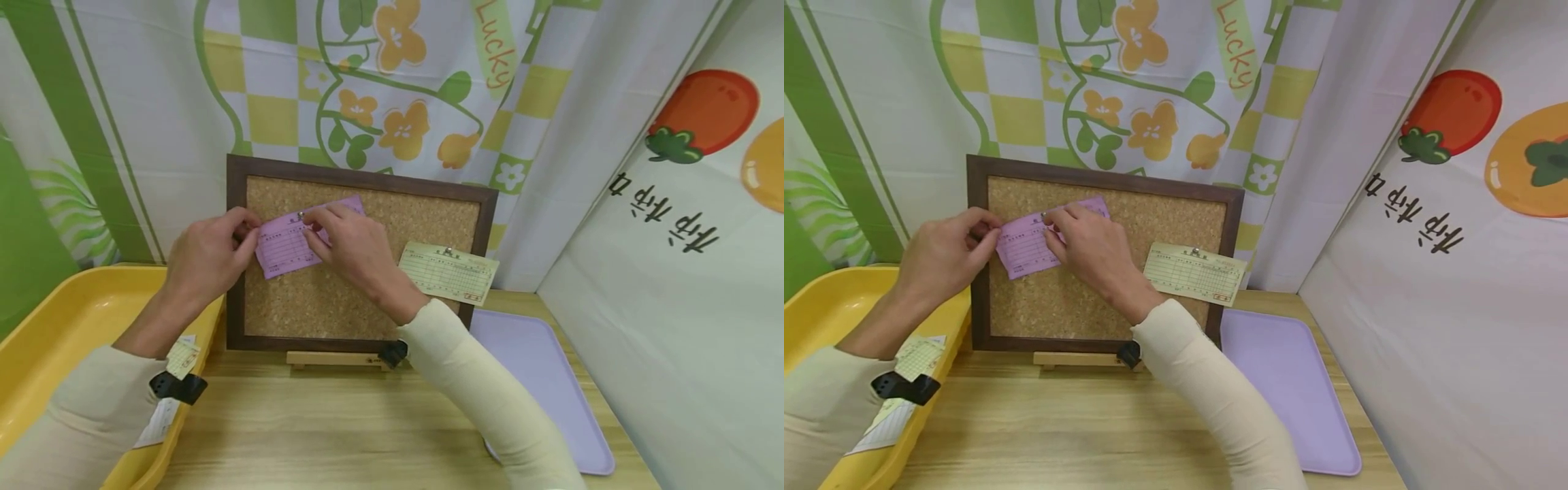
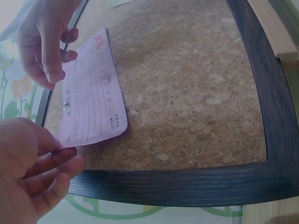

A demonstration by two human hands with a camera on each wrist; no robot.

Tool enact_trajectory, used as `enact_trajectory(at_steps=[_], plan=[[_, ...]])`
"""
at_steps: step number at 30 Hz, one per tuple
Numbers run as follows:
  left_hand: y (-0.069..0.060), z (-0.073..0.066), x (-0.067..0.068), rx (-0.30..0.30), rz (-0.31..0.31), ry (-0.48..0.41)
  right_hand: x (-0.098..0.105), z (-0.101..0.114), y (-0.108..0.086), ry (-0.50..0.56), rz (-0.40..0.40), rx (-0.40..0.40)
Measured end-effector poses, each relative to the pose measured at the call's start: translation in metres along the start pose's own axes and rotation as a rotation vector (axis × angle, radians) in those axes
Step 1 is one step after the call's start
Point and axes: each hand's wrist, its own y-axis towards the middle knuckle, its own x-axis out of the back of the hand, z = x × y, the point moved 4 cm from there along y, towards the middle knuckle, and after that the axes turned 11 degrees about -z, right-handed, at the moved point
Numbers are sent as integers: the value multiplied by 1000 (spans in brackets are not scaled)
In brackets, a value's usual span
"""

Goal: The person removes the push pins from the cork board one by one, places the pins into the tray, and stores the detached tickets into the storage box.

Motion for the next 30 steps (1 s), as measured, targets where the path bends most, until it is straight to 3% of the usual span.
enact_trajectory(at_steps=[14, 24, 30], plan=[[0, 0, 3, 129, 55, -211, -8, -2, 4, -6, -3, -35], [0, -1, 3, 172, 83, -253, -16, 0, 11, -47, -17, -35], [0, -4, 3, 170, 70, -257, -20, 0, 13, -72, -19, -41]])
